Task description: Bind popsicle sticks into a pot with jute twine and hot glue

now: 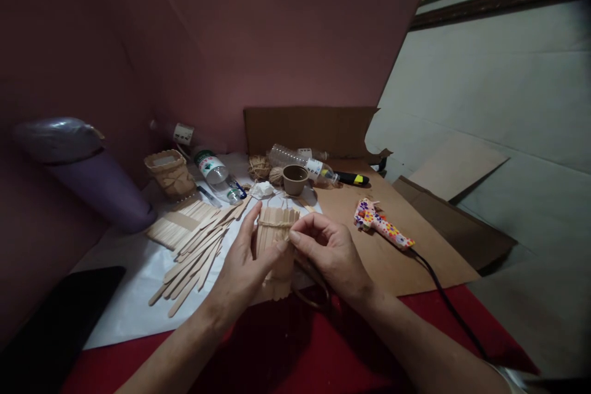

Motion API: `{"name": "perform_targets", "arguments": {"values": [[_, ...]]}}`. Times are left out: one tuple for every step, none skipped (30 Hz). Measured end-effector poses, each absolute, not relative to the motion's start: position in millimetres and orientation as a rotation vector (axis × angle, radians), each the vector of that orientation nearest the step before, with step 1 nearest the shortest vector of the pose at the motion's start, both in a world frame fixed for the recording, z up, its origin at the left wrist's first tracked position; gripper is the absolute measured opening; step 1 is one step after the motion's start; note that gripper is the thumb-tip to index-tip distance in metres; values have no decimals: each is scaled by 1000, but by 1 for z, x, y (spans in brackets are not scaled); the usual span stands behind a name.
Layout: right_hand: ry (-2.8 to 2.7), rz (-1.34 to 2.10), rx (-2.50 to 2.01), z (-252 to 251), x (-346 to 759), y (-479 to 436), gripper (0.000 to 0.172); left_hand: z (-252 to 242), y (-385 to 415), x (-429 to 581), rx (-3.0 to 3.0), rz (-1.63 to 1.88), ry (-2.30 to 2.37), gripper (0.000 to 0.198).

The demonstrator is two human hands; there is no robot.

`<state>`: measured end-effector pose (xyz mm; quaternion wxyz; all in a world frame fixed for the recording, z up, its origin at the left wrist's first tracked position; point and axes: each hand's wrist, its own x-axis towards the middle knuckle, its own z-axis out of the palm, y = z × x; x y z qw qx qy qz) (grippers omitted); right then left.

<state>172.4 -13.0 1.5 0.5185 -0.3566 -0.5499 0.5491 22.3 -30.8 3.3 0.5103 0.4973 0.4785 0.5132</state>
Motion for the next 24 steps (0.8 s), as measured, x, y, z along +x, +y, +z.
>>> {"name": "perform_targets", "arguments": {"values": [[-1323,1310,-860,1,172,-13,13,2,-30,22,1226,1227,1167,87],[-1328,1304,-862,0,171,-14,13,2,-30,21,1252,1220,1189,87],[-1331,1297,-861,-2,171,-14,13,1,-29,20,1276,1217,1217,87],[-1325,1287,-857,-3,170,-14,13,0,-28,20,1296,1220,1247,86],[-1312,1280,-852,-4,169,-14,14,0,-28,20,1312,1225,1273,86],[-1294,1277,-844,-5,169,-14,15,0,-28,20,1324,1233,1291,86],[-1273,1281,-833,-6,168,-13,17,-1,-27,20,1332,1238,1299,86],[-1253,1290,-820,-7,168,-13,18,-1,-27,20,1334,1243,1301,86],[-1237,1302,-803,-7,168,-13,19,0,-27,21,1331,1248,1300,85],[-1228,1315,-786,-7,168,-13,19,0,-27,21,1326,1254,1297,86],[-1225,1322,-772,-7,168,-13,19,0,-27,21,1321,1261,1294,86],[-1224,1323,-766,-7,168,-14,19,0,-27,20,1316,1264,1292,87],[-1225,1322,-768,-7,168,-14,19,1,-27,20,1311,1266,1289,87],[-1230,1323,-774,-6,167,-15,19,1,-27,20,1309,1269,1290,88],[-1235,1322,-782,-7,167,-15,19,1,-27,20,1308,1271,1294,89],[-1241,1319,-792,-7,167,-16,19,1,-27,20,1309,1270,1300,89],[-1246,1317,-803,-7,166,-16,20,0,-27,20,1310,1271,1307,89],[-1248,1314,-816,-8,166,-16,21,-1,-26,19,1312,1275,1314,89],[-1249,1311,-830,-8,165,-16,22,-2,-26,19,1316,1281,1318,89],[-1248,1311,-845,-8,164,-16,23,-3,-26,19,1318,1287,1319,89],[-1244,1312,-859,-8,164,-16,24,-4,-26,19,1319,1294,1315,89],[-1240,1316,-869,-7,164,-16,25,-4,-25,19,1316,1303,1308,89],[-1236,1317,-874,-7,164,-16,26,-4,-25,19,1304,1310,1295,89],[-1235,1320,-874,-6,164,-16,27,-4,-25,19,1282,1315,1274,90]]}}
